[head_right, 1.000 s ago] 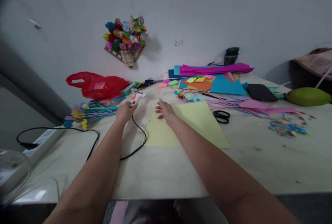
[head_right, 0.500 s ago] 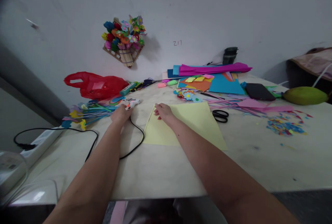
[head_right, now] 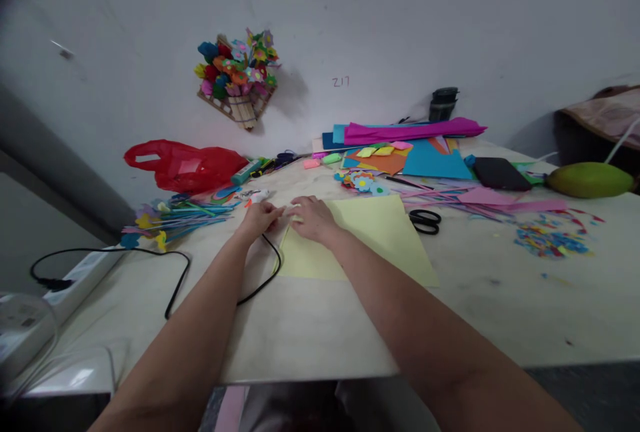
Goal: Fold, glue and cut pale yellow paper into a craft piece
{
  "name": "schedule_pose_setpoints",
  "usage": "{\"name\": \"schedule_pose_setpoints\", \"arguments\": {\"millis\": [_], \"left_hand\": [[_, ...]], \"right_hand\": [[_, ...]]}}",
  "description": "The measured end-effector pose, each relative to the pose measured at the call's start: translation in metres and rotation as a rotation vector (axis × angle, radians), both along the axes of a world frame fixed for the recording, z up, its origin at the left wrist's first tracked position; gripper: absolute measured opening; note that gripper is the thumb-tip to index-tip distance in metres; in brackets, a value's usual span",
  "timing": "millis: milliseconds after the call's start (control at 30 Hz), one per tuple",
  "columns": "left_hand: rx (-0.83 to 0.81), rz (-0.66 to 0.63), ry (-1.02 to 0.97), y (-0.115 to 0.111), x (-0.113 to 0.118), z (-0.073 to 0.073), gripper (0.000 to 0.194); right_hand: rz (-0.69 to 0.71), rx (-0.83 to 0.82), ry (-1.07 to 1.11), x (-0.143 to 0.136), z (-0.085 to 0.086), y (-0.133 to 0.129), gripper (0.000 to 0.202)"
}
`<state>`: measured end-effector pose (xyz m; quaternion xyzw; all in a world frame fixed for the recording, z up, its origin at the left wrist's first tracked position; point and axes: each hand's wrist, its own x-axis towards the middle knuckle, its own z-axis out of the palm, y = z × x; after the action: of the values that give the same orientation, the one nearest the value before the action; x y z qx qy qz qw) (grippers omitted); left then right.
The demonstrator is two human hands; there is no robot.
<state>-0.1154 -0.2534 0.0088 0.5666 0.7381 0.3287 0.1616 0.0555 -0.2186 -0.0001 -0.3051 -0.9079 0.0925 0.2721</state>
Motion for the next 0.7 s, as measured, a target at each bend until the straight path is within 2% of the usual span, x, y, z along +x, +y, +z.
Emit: {"name": "schedule_pose_setpoints", "arguments": {"millis": [100, 233, 400, 500, 700], "left_hand": [[-0.023, -0.054, -0.075, -0.005, -0.004, -0.001, 0.030], [-0.044, -0.131, -0.116, -0.009, -0.007, 0.002, 0.026], [-0.099, -0.103, 0.145, -0.005, -0.012, 0.002, 0.021], [-0.101, -0.065, 0.279, -0.005, -0.012, 0.002, 0.020], [-0.004, -0.015, 0.363, -0.010, -0.009, 0.001, 0.025]], "right_hand": [[0.173, 0.051, -0.177, 0.002, 0.003, -0.006, 0.024], [0.203, 0.048, -0.245, 0.006, 0.007, -0.008, 0.025], [0.268, 0.090, -0.356, 0.008, 0.010, -0.006, 0.028], [0.249, 0.060, -0.373, 0.006, 0.013, -0.008, 0.030], [0.227, -0.042, -0.319, 0.004, 0.008, -0.004, 0.029]]}}
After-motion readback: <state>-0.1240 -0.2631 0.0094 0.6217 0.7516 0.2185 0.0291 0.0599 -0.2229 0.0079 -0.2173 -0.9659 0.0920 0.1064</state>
